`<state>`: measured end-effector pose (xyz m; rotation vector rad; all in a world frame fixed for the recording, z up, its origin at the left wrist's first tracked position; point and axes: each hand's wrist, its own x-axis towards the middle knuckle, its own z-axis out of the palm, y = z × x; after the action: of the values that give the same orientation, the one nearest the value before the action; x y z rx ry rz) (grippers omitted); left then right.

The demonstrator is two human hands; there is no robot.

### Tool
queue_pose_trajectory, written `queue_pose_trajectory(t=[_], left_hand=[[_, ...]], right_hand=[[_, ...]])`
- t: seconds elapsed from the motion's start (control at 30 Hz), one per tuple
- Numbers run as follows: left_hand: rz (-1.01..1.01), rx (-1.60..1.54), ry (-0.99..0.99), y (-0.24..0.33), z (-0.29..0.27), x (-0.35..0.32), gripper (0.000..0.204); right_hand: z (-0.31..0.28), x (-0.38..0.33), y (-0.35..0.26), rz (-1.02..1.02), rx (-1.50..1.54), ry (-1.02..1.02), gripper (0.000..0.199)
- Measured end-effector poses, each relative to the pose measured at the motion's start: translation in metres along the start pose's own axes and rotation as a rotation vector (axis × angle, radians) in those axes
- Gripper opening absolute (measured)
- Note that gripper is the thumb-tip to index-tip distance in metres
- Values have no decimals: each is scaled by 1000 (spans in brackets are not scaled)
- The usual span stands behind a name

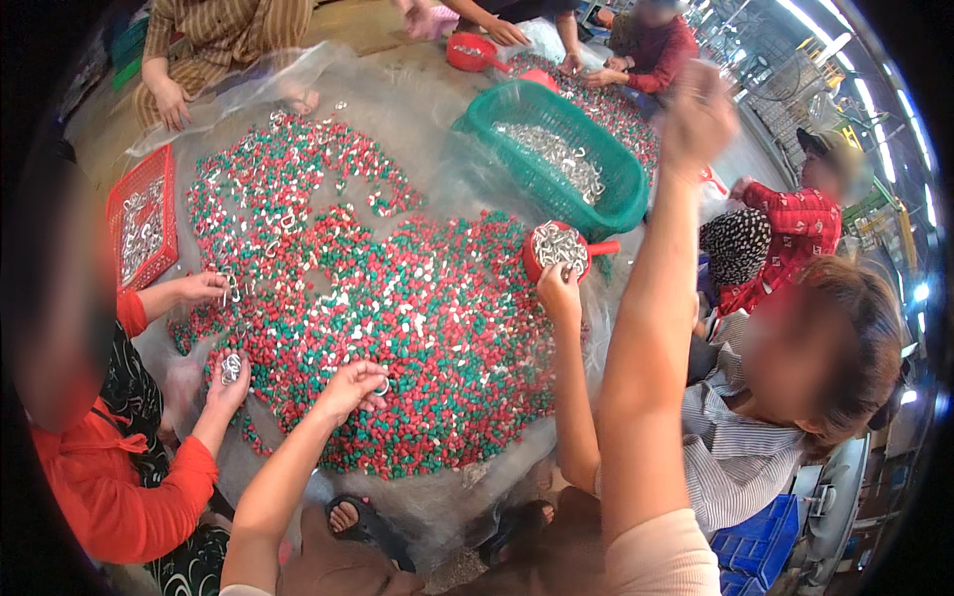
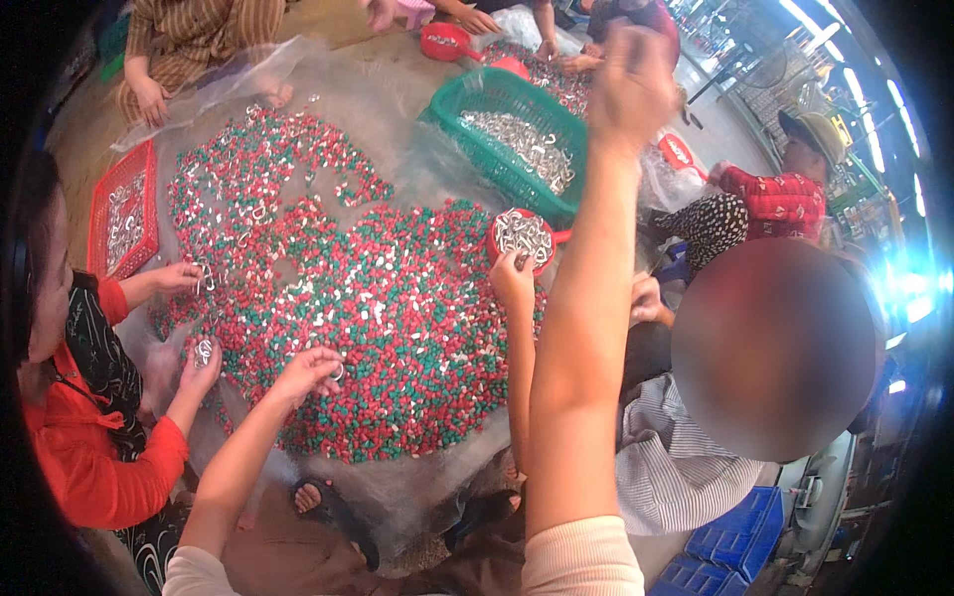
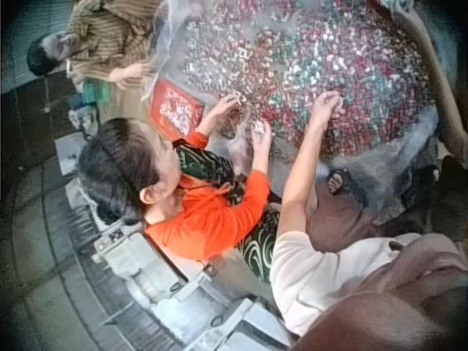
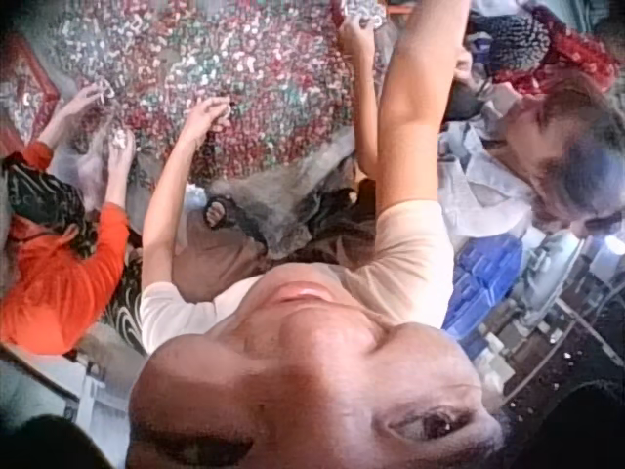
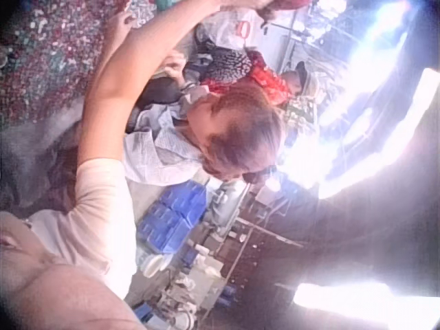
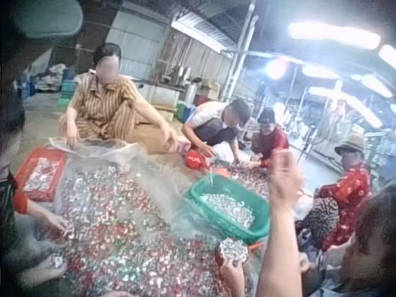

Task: The person sits on the floor and sorts small red, green, and white plastic pieces by hand, picking them from a large pile and placing them into separate containers. Other people are also sorting nearby.

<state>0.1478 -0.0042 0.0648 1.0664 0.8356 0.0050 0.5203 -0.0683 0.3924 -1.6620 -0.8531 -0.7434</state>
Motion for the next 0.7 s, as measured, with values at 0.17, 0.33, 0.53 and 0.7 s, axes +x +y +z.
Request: queue_pose_trajectory(t=[0.17, 0.33, 0.53, 0.7], left_hand=[[2, 24, 20, 4, 5, -6, 19], [4, -42, 26, -5, 2, -2, 17], [-20, 3, 103, -7, -5, -9, 17], [6, 13, 18, -6, 12, -8, 18]], right_hand=[[6, -16, 6, 313, 143, -200, 43], [-132, -58, -90, 267, 1701, -665, 36], [-199, -86, -141, -266, 1882, -990, 24], [-205, -87, -150, -246, 1840, -1039, 24]])
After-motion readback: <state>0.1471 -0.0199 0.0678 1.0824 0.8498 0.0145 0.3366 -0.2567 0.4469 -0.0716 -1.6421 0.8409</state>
